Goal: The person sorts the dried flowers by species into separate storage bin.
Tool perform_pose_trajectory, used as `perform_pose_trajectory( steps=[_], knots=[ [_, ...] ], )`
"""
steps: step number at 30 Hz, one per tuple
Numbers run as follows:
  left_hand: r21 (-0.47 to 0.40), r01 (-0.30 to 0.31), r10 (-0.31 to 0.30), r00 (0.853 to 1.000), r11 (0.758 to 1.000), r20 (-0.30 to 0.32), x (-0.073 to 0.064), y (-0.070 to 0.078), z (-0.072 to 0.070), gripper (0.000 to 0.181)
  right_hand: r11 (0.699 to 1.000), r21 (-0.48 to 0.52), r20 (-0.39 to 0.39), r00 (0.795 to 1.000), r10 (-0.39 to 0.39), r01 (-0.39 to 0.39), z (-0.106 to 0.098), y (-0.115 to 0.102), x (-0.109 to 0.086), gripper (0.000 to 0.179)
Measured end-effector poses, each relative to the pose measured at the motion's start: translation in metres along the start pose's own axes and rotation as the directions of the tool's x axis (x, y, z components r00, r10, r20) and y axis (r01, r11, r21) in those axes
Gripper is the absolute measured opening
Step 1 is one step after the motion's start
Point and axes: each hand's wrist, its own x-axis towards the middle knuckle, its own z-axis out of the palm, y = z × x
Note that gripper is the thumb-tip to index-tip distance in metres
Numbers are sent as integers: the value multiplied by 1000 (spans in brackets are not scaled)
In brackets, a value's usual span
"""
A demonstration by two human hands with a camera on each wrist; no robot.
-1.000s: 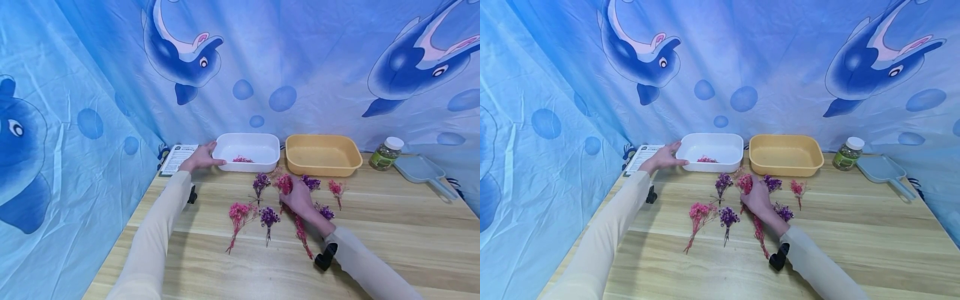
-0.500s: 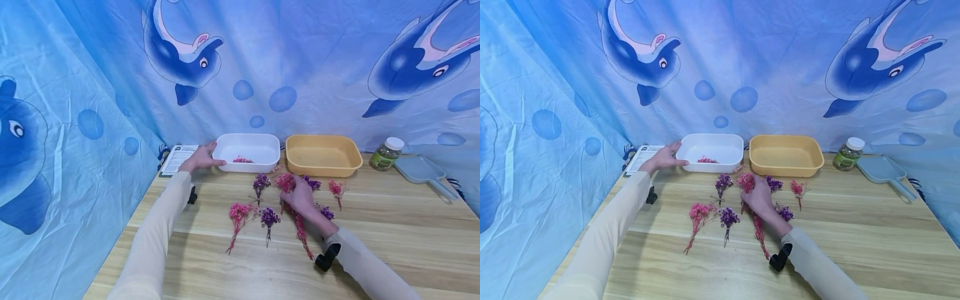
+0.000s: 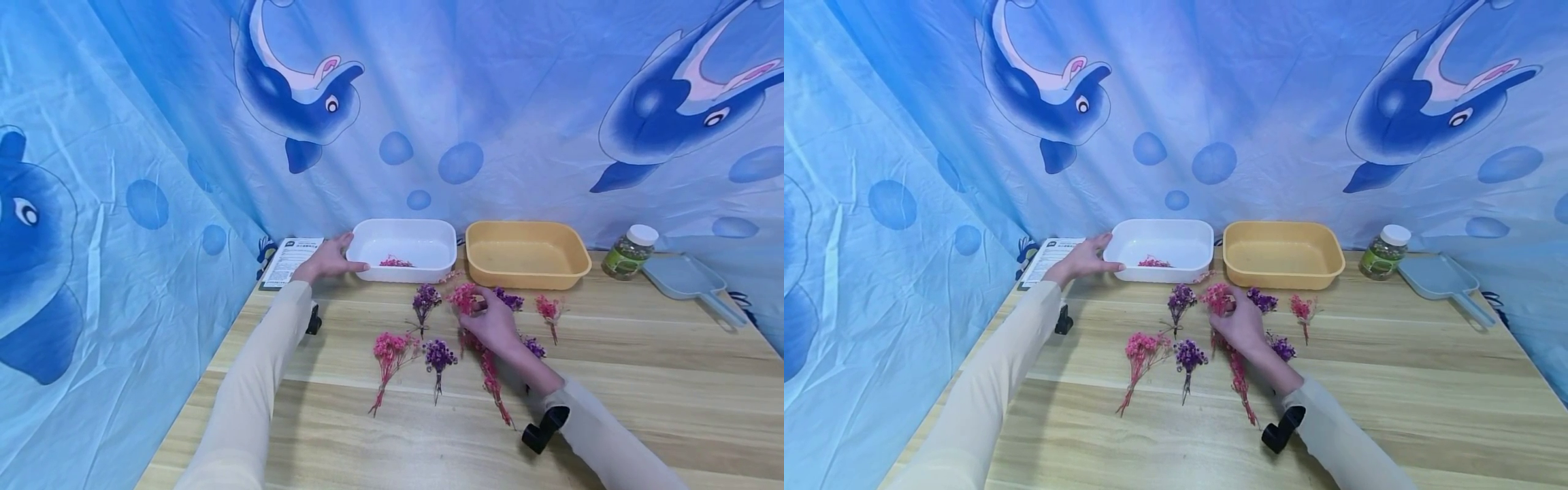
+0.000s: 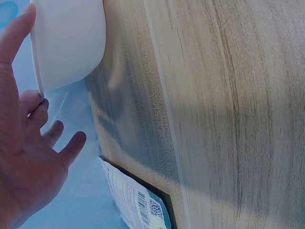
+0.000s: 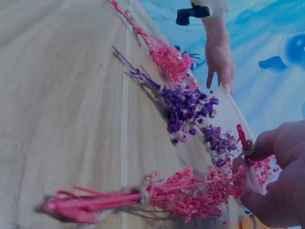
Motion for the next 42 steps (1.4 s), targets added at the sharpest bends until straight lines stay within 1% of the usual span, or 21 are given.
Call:
perform_pose_trajectory(
  steps=[3, 7, 15, 19, 23, 25, 30, 36, 42],
  knots=[
    [-3, -4, 4, 1000, 1000, -4, 0, 0, 0, 110, 999, 30, 13, 1000, 17, -17, -3, -3, -3, 65],
    [8, -11, 11, 1000, 1000, -6, -1, 0, -1, 111, 995, 99, 37, 999, 22, -25, -7, -6, -7, 64],
    [7, 1, -1, 1000, 1000, -6, -1, 0, 0, 111, 967, 254, 78, 996, -33, 12, -13, -9, -10, 63],
    [6, 8, -8, 1000, 1000, -8, -1, -1, 0, 111, 954, 296, 96, 993, -68, 37, -18, -11, -9, 67],
    [4, 5, -5, 1000, 1000, -8, -1, -1, 1, 111, 951, 293, 105, 986, -132, 96, -23, -14, -5, 67],
    [4, 7, -7, 1000, 1000, -6, -2, -1, 1, 111, 955, 271, 109, 982, -157, 123, -27, -16, -2, 66],
    [13, 7, -7, 1000, 1000, -5, -2, 1, 1, 110, 957, 243, 140, 971, -194, 156, -34, -22, 8, 65],
    [45, -14, 14, 1000, 999, -2, -1, 1, 0, 109, 948, 229, 176, 949, -262, 219, -43, -31, 29, 66],
    [35, -8, 8, 1000, 999, 1, 0, -1, 0, 111, 937, 220, 210, 925, -316, 271, -45, -40, 49, 66]
  ],
)
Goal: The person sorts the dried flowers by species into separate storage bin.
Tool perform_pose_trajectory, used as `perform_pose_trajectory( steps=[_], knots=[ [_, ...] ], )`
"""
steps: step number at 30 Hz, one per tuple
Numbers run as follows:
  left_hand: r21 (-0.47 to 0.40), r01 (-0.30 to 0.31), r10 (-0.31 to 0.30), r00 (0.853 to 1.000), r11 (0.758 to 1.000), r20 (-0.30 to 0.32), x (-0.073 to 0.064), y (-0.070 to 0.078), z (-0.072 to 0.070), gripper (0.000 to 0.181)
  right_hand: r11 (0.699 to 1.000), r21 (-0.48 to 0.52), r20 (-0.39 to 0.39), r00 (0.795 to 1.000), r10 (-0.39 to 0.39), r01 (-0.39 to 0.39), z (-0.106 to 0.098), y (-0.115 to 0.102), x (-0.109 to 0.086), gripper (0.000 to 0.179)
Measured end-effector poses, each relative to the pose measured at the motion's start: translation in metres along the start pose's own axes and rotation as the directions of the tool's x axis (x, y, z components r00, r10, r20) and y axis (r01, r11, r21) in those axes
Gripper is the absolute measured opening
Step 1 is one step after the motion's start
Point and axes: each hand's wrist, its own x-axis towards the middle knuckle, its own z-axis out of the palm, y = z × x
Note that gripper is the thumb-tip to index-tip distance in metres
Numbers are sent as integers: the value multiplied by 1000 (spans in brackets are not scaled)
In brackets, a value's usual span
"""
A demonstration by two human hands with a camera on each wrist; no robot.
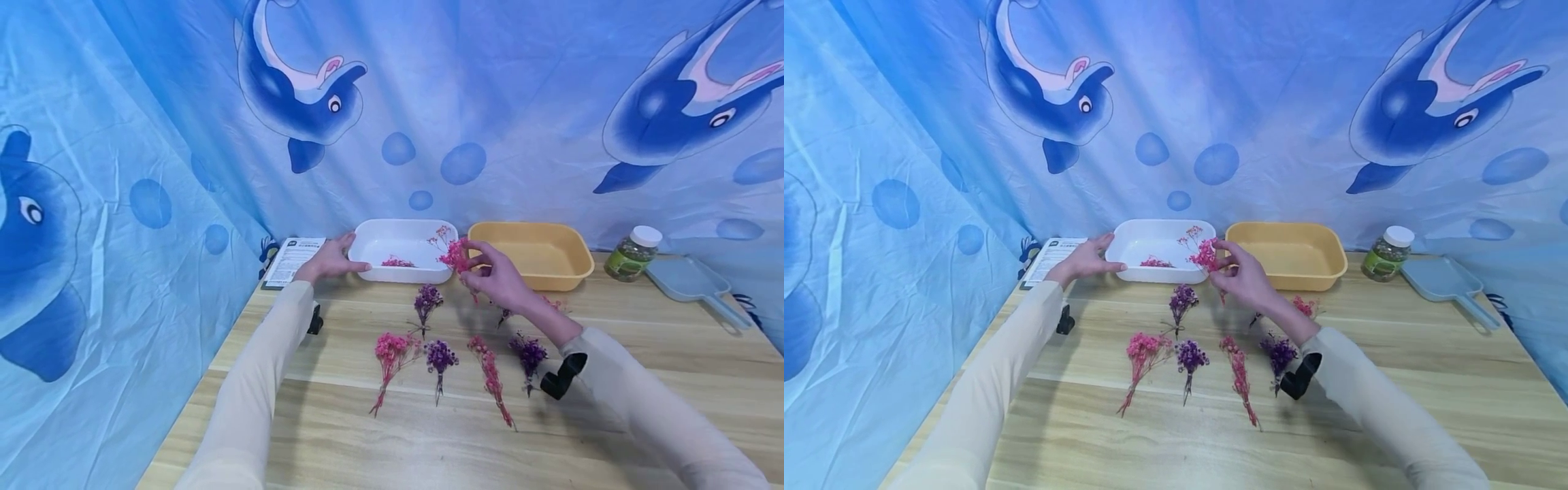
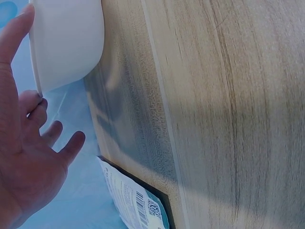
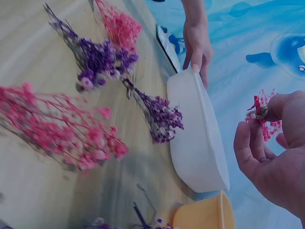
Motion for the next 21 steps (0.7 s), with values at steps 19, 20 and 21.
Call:
perform_pose_trajectory(
  steps=[19, 20, 21],
  knots=[
    [-9, 4, -5, 1000, 1000, -13, -1, 2, 0, 111, 985, -164, 175, 984, -33, 62, -4, -5, 53, 62],
    [-8, 6, -6, 1000, 1000, -12, -1, 2, 0, 111, 981, -182, 184, 982, -38, 72, -4, -5, 56, 61],
    [-8, 7, -7, 1000, 1000, -12, -1, 1, 0, 111, 978, -195, 193, 980, -40, 78, -4, -5, 59, 60]
  ],
)
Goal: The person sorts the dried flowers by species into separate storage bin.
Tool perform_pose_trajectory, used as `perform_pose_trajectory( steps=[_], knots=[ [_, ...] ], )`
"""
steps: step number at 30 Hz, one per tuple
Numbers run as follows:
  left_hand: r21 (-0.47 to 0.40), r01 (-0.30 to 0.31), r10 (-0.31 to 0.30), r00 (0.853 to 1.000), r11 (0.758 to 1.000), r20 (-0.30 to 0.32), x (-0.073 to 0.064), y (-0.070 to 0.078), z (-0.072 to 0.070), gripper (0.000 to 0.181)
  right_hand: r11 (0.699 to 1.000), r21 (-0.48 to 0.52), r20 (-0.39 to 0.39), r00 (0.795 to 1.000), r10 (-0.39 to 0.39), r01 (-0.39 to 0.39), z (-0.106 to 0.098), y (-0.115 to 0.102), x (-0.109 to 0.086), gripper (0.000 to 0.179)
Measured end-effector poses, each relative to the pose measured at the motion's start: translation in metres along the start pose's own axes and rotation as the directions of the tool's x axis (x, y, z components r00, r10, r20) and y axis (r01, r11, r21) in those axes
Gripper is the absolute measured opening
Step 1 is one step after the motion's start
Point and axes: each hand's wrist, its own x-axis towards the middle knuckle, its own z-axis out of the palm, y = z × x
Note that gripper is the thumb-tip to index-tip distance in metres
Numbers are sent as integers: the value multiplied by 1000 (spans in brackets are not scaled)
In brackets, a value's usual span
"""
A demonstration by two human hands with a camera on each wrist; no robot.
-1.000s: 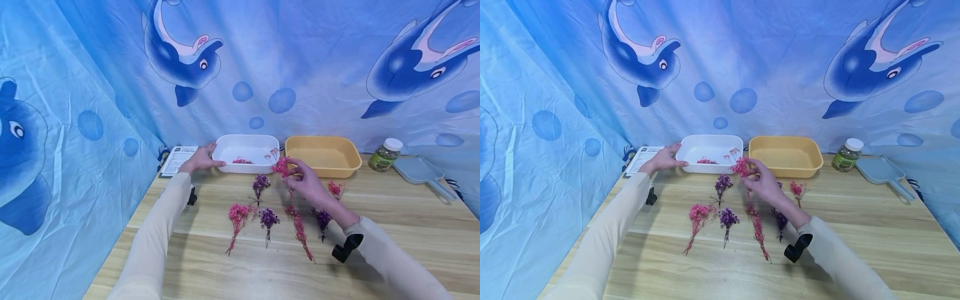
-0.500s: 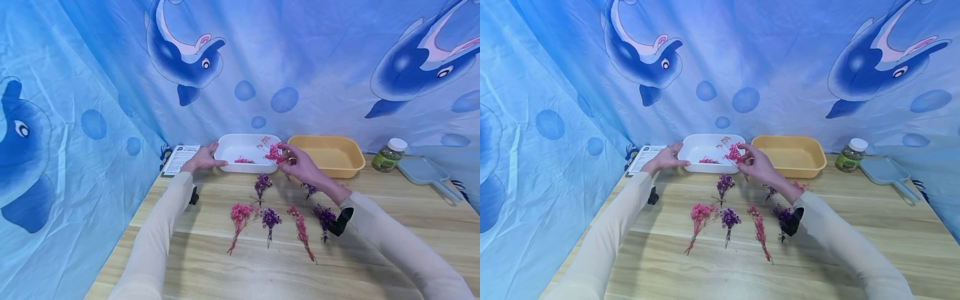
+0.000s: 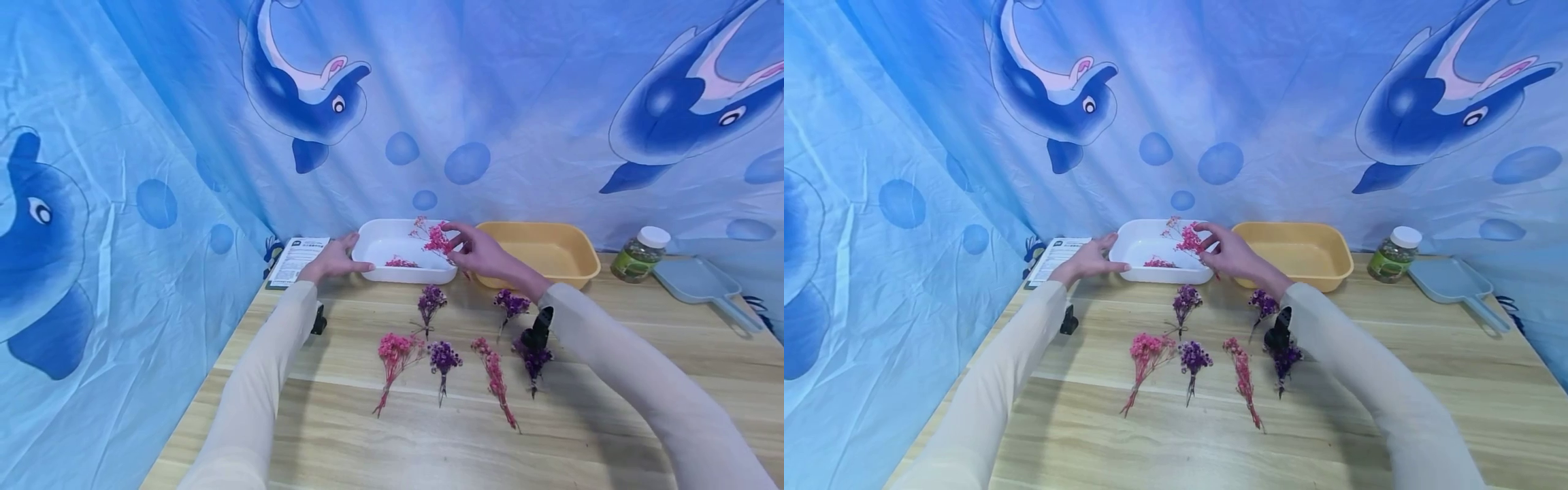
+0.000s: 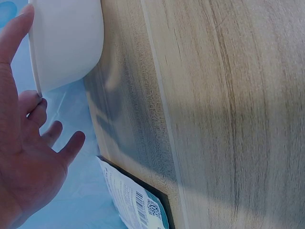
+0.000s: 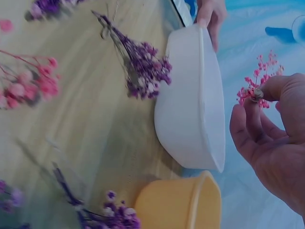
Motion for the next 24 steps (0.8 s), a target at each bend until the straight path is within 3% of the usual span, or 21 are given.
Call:
perform_pose_trajectory(
  steps=[8, 17, 24],
  knots=[
    [1, 12, -12, 1000, 1000, -1, 0, -1, 1, 111, 990, -142, 42, 999, -16, 22, -1, 2, 30, 61],
    [24, -21, 21, 1000, 999, 2, 2, -1, 1, 109, 970, -239, 106, 994, -24, 49, 8, 11, 54, 60],
    [20, -2, 2, 1000, 1000, -8, 2, -4, 1, 109, 960, -274, 168, 986, -5, 52, 15, 12, 71, 59]
  ],
)
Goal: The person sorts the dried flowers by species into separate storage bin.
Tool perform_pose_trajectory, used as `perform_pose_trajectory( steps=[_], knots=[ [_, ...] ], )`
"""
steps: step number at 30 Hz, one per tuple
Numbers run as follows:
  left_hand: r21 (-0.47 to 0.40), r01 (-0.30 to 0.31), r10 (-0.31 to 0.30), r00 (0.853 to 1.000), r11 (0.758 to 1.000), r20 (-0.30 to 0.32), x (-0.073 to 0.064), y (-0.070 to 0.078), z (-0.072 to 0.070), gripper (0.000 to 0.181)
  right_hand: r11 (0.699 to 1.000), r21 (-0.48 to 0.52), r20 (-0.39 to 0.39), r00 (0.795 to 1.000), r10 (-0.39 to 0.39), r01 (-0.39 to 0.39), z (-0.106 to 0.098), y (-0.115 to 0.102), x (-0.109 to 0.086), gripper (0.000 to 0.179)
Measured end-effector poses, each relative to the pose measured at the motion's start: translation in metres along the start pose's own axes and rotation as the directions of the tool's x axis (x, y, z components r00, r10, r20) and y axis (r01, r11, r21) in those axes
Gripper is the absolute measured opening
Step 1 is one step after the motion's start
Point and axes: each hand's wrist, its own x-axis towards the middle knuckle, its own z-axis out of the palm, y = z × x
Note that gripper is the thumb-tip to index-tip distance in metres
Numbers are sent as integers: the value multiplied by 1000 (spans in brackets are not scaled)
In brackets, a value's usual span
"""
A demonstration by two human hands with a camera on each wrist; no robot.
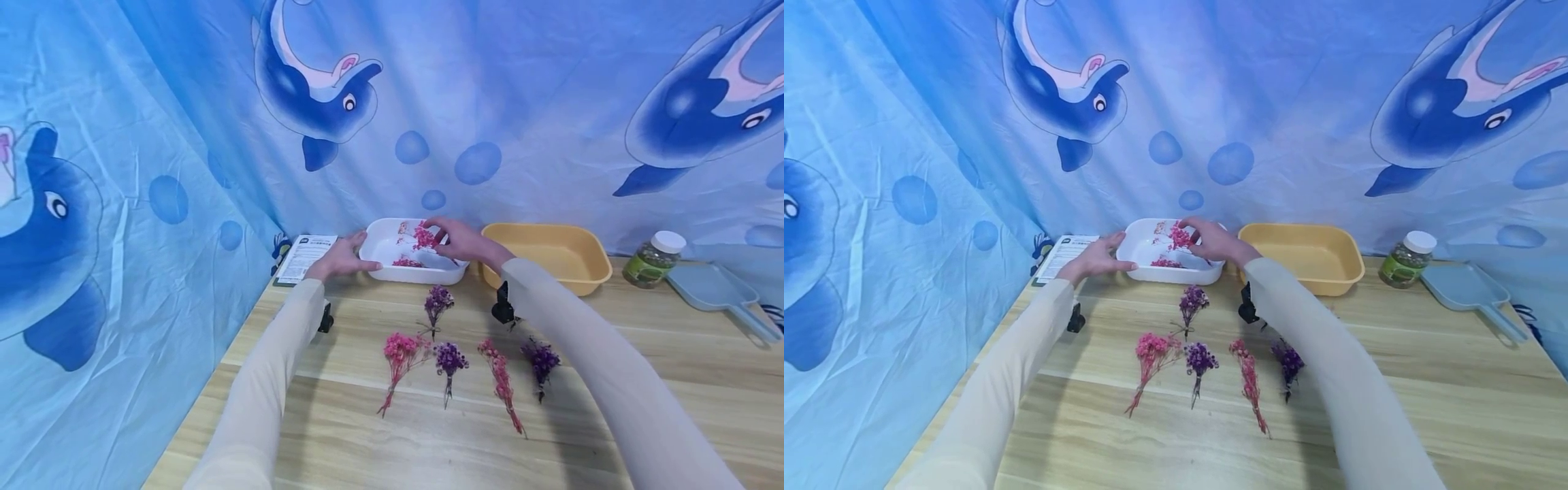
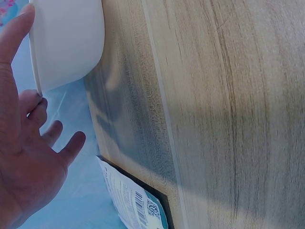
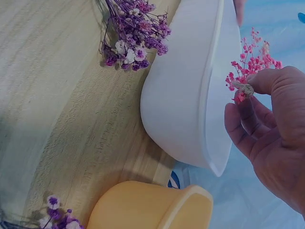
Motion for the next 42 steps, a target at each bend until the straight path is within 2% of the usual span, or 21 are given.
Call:
perform_pose_trajectory(
  steps=[10, 18, 23, 26, 33, 42],
  knots=[
    [-1, -7, 7, 1000, 1000, 8, 2, 5, 4, 110, 997, -81, 46, 999, 14, -11, 9, 4, 11, 57],
    [3, -11, 11, 1000, 1000, 16, 1, 6, 7, 109, 996, -83, 69, 998, -11, 16, 17, 10, 11, 57],
    [9, -18, 18, 1000, 1000, 13, 0, 6, 9, 108, 986, -164, 14, 999, -41, 43, 19, 14, 10, 51],
    [-4, -16, 16, 1000, 1000, 8, 0, 6, 9, 109, 982, -188, -36, 999, -33, 26, 18, 17, 9, 47],
    [-5, -6, 6, 1000, 1000, 13, 0, 7, 5, 111, 995, -78, -126, 991, 47, -57, 3, 12, -7, 45],
    [4, -10, 10, 1000, 1000, 7, -2, 6, -2, 111, 990, 97, -215, 969, 119, -100, -18, 6, -46, 44]
  ],
)
